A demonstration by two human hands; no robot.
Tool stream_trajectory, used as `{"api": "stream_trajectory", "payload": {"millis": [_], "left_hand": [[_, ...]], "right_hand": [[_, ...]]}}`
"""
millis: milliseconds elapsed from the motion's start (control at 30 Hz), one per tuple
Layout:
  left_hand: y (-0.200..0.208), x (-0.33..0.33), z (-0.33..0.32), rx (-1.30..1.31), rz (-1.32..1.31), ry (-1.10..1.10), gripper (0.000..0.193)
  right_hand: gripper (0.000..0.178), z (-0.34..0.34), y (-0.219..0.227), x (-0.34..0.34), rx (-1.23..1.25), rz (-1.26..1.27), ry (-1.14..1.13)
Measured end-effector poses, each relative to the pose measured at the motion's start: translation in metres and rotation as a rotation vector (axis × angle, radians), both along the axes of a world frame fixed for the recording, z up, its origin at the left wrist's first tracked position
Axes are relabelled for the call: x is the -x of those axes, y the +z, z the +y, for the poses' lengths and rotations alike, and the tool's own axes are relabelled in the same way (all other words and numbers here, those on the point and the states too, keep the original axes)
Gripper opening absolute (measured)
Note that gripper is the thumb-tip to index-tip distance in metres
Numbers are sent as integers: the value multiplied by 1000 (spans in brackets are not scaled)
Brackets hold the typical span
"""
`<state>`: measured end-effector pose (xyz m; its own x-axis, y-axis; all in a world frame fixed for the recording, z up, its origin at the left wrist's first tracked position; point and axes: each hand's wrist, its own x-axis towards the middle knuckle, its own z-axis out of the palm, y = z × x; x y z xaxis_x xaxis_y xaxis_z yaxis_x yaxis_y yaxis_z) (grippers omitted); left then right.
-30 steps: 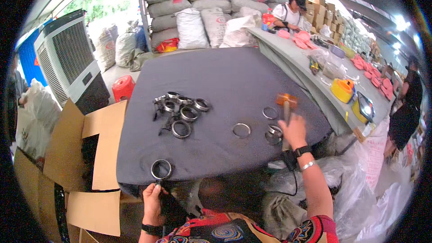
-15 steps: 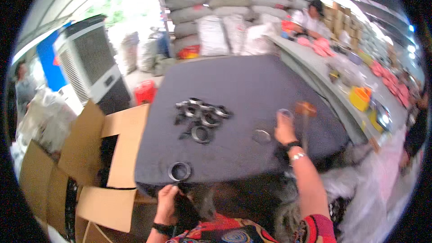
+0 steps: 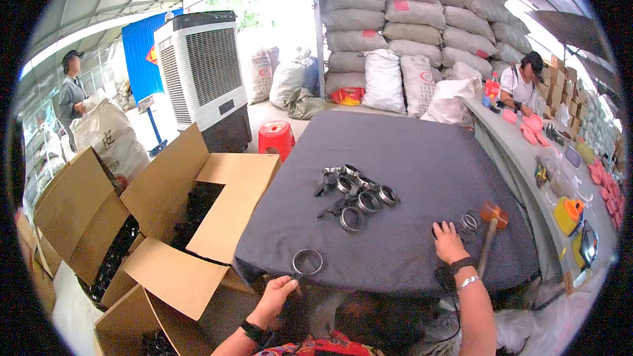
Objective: Assembling black plastic industrial components with metal rings using a rubber mallet.
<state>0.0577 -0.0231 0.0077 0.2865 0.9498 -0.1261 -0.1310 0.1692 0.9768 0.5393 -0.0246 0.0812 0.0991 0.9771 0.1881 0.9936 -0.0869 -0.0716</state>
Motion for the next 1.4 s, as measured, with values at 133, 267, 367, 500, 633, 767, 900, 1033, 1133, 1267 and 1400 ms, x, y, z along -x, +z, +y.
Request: {"api": "stream_trajectory", "payload": {"millis": [133, 267, 367, 500, 633, 767, 900, 1033, 1133, 1267, 1400], "left_hand": [[27, 1, -19, 76, 6, 84, 23], [22, -7, -7, -99, 44, 25, 28], [-3, -3, -5, -86, 41, 12, 30], [2, -4, -11, -126, -53, 16, 29], [0, -1, -7, -104, -70, 44, 28], [3, 23, -12, -84, 7, 192, 26], [17, 49, -17, 3, -53, 299, 23], [6, 61, -4, 8, -142, 389, 21], [5, 69, -3, 25, -51, 395, 20], [6, 76, 0, 5, -76, 321, 20], [7, 79, 2, 10, -59, 270, 22]], "right_hand": [[35, 9, 28, -12, -346, 146, -132], [37, -36, -4, -132, -609, 149, -259], [45, -55, 22, -84, 30, 91, -727], [44, -23, -31, -194, -113, 275, -584], [42, 0, -25, -207, -276, 535, -451], [41, -41, -31, -213, -421, 792, -396], [31, -16, 38, -65, -1095, 530, -69], [55, -32, 125, 86, -643, 1277, 48], [42, -31, 122, 172, -387, 1529, 221], [32, -21, 74, 221, 78, 1486, 290], [50, -18, 65, 250, 188, 1402, 420]]}}
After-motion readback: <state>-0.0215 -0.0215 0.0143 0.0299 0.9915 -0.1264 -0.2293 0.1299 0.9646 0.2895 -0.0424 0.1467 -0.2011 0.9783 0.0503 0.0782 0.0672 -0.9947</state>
